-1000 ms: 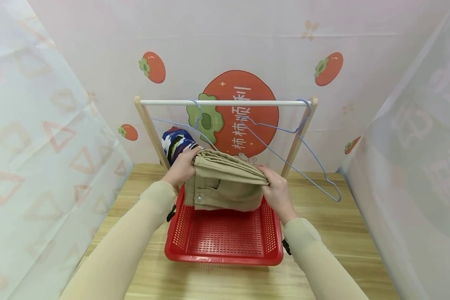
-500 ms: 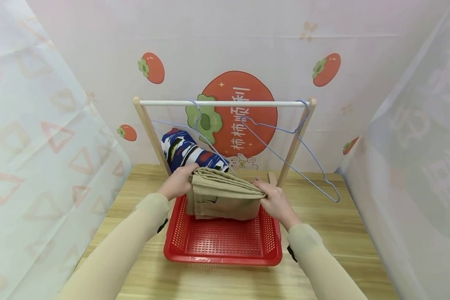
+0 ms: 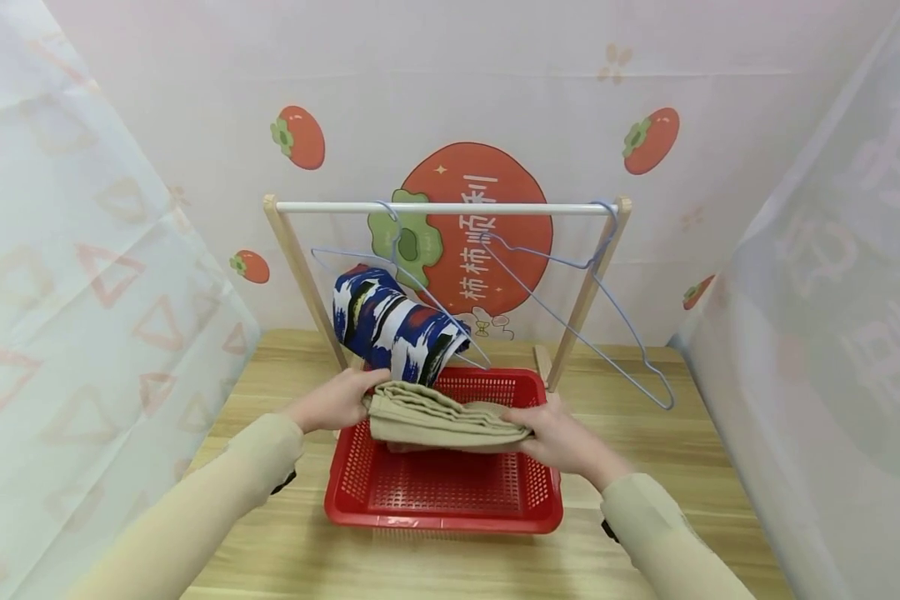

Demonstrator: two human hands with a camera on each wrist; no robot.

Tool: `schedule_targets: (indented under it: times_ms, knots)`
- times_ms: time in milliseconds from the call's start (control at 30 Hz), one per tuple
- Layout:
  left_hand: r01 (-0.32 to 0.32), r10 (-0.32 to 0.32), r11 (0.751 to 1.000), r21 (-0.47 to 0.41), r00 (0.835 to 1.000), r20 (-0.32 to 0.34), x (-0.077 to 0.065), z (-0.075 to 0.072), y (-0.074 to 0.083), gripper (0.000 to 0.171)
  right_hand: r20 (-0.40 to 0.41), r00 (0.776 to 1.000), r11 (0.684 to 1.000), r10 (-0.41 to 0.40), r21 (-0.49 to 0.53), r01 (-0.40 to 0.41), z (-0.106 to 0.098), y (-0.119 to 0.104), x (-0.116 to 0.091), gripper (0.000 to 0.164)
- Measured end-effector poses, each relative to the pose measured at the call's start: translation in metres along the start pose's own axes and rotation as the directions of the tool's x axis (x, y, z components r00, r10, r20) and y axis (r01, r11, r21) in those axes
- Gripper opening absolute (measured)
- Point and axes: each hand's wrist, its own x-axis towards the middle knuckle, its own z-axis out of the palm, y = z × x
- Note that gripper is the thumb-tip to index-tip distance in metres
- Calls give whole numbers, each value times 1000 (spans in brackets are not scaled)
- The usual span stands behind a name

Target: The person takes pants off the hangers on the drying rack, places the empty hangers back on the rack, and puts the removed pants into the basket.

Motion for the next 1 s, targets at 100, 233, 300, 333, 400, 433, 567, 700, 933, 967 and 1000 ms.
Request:
schedule_targets:
  times_ms: [100, 233, 300, 333, 400, 433, 567, 700, 933, 967, 1000]
  knots:
    - [-24, 25, 1000, -15, 997, 75, -11, 2, 6, 38, 83, 995, 998, -61, 30, 58, 1, -5, -5, 24]
    - [-66, 63, 998, 12, 986, 157, -22, 10, 15, 33, 193, 979, 996, -69, 60, 59, 2, -12, -10, 30]
    - [-82, 74, 996, 35, 977, 198, -27, 13, 20, 32, 252, 967, 998, -44, 50, 33, 4, -14, -12, 38]
    - [-99, 86, 994, 48, 973, 214, -28, 15, 23, 32, 279, 960, 999, -32, 44, 21, 5, -15, -12, 41]
    - [-126, 104, 989, 73, 964, 246, -32, 19, 26, 33, 337, 941, 999, 1, 40, -16, 8, -18, -13, 46]
    - [-133, 106, 987, 88, 959, 263, -33, 21, 27, 34, 357, 934, 999, 6, 38, -21, 11, -19, -14, 48]
    - [-181, 123, 971, 159, 939, 320, -36, 30, 27, 37, 410, 912, 999, 1, 44, -21, 20, -21, -15, 48]
    - [-284, 180, 921, 268, 918, 354, -36, 39, 26, 38, 404, 914, 999, -33, -12, 42, 29, -22, -16, 46]
    - [-483, 334, 711, 511, 871, 359, -40, 49, 25, 30, 418, 909, 944, -11, -295, 147, 44, -23, -17, 41]
    - [-497, 343, 684, 534, 865, 366, -40, 50, 25, 30, 411, 911, 934, -16, -320, 161, 46, -23, -17, 37]
    - [-509, 348, 662, 550, 859, 375, -40, 51, 24, 30, 403, 915, 922, -25, -345, 178, 48, -23, -16, 33]
